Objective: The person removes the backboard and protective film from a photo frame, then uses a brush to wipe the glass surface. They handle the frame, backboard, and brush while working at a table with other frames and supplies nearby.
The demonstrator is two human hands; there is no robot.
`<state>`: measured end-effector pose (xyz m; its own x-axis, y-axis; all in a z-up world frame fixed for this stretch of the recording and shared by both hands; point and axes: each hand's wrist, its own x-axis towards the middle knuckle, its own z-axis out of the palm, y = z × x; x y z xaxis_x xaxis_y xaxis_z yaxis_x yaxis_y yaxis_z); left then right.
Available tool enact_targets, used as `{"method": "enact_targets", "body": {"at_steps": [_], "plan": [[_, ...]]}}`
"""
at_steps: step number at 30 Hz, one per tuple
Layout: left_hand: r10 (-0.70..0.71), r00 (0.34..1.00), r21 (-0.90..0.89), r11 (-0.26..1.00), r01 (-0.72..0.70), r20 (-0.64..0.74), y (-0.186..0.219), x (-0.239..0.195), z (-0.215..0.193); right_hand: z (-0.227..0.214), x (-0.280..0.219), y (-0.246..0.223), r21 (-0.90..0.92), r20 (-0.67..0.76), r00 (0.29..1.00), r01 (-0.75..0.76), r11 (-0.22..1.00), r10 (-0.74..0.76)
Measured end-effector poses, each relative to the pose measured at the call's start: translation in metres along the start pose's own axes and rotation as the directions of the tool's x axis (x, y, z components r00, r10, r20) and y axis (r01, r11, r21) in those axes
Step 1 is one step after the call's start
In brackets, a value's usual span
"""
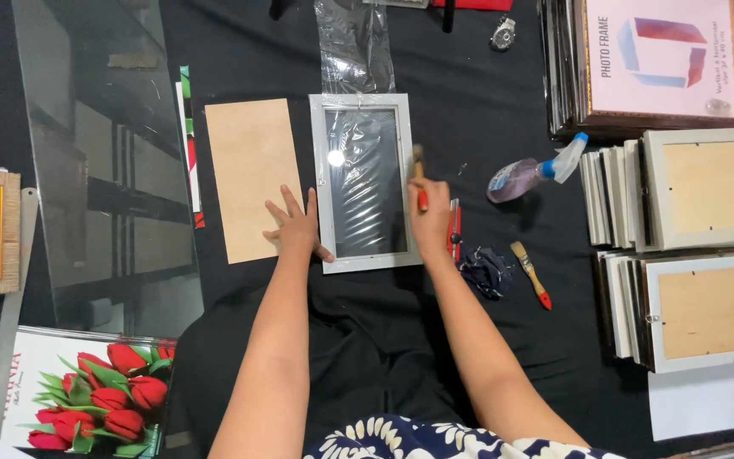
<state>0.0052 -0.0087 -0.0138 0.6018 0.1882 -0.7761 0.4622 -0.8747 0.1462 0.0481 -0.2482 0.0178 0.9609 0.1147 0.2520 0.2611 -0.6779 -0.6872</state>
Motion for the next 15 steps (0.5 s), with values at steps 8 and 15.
{"method": "enact_targets", "body": {"at_steps": [8, 15], "plan": [[0.067, 0.998, -0.123, 0.990, -0.067, -0.004, -0.012, -0.011, -0.012, 0.002, -0.060, 0.020, 0.249, 0.154, 0.979, -0.171, 0.953, 0.136], [0.105, 0.993, -0.038, 0.994, -0.106, -0.046, -0.017, -0.002, -0.003, 0.003, -0.094, -0.040, 0.212, 0.292, 0.955, -0.017, 0.977, -0.047]]}}
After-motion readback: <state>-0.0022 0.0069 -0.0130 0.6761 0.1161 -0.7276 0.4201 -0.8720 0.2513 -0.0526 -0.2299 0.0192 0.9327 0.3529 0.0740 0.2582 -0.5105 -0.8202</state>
